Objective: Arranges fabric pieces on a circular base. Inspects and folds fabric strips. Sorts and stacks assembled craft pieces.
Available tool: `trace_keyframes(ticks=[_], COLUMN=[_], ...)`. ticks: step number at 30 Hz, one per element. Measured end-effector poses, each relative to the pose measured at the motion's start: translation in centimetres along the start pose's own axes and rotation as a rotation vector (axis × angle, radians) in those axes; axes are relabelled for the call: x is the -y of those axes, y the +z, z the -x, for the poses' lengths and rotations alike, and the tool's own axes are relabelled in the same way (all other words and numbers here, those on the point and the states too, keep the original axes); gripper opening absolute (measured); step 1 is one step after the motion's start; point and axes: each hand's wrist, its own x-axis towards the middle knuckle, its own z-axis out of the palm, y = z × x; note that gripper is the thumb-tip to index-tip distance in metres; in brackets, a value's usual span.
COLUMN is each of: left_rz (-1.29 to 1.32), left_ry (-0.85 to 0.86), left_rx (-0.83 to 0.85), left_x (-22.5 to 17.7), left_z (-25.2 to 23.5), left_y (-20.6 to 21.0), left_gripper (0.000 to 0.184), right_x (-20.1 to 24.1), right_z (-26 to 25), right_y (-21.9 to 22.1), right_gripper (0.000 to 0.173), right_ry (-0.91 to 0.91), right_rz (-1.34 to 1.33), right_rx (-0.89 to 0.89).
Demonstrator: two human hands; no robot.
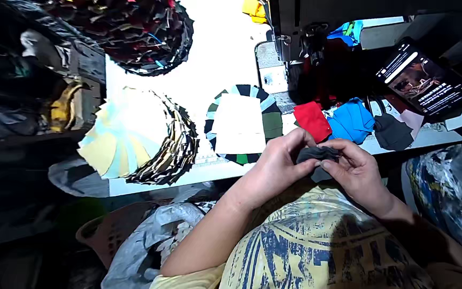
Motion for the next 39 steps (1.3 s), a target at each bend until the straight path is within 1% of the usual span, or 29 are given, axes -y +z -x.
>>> trace_keyframes(ticks=[1,3,5,6,10,13,16,19,21,25,28,30,33,36,39], left_rz=[0.021,0.038,-0.009,-0.049,-0.247,-0.429,-0.480,-0.429,-0.464,-0.664,-0.745,-0.750,-0.783,-0.841,-0.954], left_ry=[-0.002,-0.009,0.005,0.027,0.117,0.111,0.045,-0.038,-0.064,-0.082,-0.103,-0.097,-0.111,-0.198,-0.327], left_rx=[0.008,0.042,0.064,0.048,-0.160,-0.356,-0.525,-0.596,-0.606,-0.640,-0.625,-0.582,-0.516,-0.423,-0.290], left_x=[0.1,0.0,-0.3,-0.5,-0.8,-0.4,0.5,1.4,2.1,3.0,2.9,2.9,2.9,3.4,4.4], left_z=[-0.1,-0.1,0.0,0.1,1.1,2.7,4.8,6.9,8.2,9.9,10.2,9.4,7.2,4.9,3.0], left_y=[0.5,1.0,0.8,0.5,-2.0,-5.0,-6.7,-6.9,-6.7,-6.3,-5.7,-5.2,-4.8,-4.4,-4.4], left_gripper=[0.026,0.030,0.036,0.038,0.036,0.032,0.030,0.030,0.030,0.031,0.033,0.034,0.042,0.052,0.059], right_x=[-0.1,-0.2,0.2,0.6,2.5,3.8,3.7,2.6,1.7,0.3,0.0,-0.1,-0.6,-1.5,-1.7], right_z=[0.2,0.5,0.6,0.4,-0.2,-1.1,-2.0,-3.0,-3.5,-3.8,-3.9,-3.6,-3.2,-2.5,-1.4], right_y=[-0.2,-1.0,-2.2,-3.0,-6.7,-8.4,-8.7,-8.1,-7.6,-7.5,-7.5,-7.9,-8.6,-9.9,-10.9], right_gripper=[0.024,0.022,0.021,0.020,0.019,0.019,0.021,0.024,0.025,0.037,0.044,0.048,0.051,0.046,0.040], right_ry=[0.024,0.069,0.065,0.051,-0.038,-0.063,-0.091,-0.091,-0.075,-0.045,-0.064,-0.051,-0.032,-0.102,-0.154], right_rz=[-0.009,-0.002,0.067,0.126,0.386,0.508,0.487,0.456,0.533,0.952,1.071,1.080,0.981,0.884,0.882], right_rx=[-0.041,-0.101,-0.147,-0.167,-0.229,-0.296,-0.313,-0.293,-0.274,-0.190,-0.193,-0.214,-0.268,-0.323,-0.356])
